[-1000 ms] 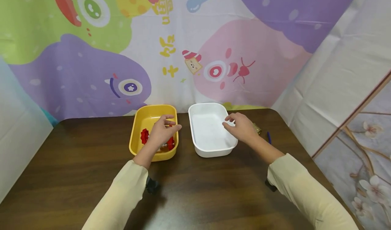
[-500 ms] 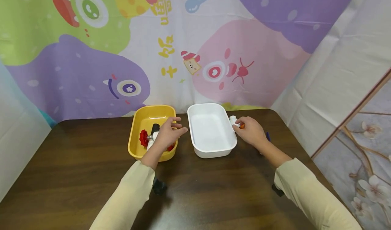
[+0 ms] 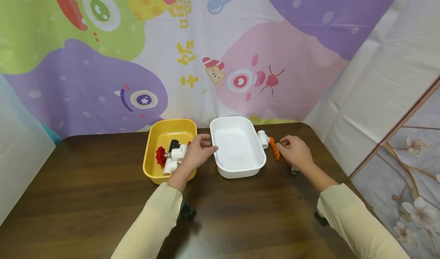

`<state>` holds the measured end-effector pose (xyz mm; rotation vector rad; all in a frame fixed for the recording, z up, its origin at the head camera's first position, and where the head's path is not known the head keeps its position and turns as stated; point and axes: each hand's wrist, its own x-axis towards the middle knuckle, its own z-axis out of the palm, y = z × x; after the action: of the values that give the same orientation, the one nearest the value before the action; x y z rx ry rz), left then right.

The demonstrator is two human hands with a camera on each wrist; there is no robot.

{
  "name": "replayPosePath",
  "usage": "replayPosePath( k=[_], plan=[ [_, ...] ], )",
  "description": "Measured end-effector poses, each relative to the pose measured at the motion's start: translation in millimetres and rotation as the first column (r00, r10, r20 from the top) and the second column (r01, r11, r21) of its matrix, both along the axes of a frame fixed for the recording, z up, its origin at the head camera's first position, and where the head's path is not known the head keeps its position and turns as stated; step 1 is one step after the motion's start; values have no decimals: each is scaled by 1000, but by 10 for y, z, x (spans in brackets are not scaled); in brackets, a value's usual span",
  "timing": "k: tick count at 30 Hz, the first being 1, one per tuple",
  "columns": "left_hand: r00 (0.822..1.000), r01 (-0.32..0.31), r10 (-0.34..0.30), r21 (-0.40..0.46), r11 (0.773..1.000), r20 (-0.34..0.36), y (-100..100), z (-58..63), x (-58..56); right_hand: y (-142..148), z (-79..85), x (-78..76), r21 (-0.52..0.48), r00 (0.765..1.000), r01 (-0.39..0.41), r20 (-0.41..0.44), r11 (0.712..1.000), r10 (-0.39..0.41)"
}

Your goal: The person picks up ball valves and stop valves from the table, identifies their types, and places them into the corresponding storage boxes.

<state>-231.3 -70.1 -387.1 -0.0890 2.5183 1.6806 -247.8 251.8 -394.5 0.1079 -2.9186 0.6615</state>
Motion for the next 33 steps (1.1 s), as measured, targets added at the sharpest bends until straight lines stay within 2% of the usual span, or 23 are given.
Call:
replayPosePath(
  k=[6,14,23,33],
  plan=[
    [1000,-12,12,21,1000,25,74,-16,15,146,-35,26,47,999,39,34,998,-40],
    [1000,-15,15,56,998,-10,151,-77,14,288,-124,42,56,995,73,64,996,-76],
    [999,-8,7,-15,1000,-40,227,-177,-14,469,-233,41,57,993,90,75,994,-95],
    [999,-24,24,1,1000,-27,290,-274,3,554,-310,43,109,965,126,218,986,-147]
  ],
)
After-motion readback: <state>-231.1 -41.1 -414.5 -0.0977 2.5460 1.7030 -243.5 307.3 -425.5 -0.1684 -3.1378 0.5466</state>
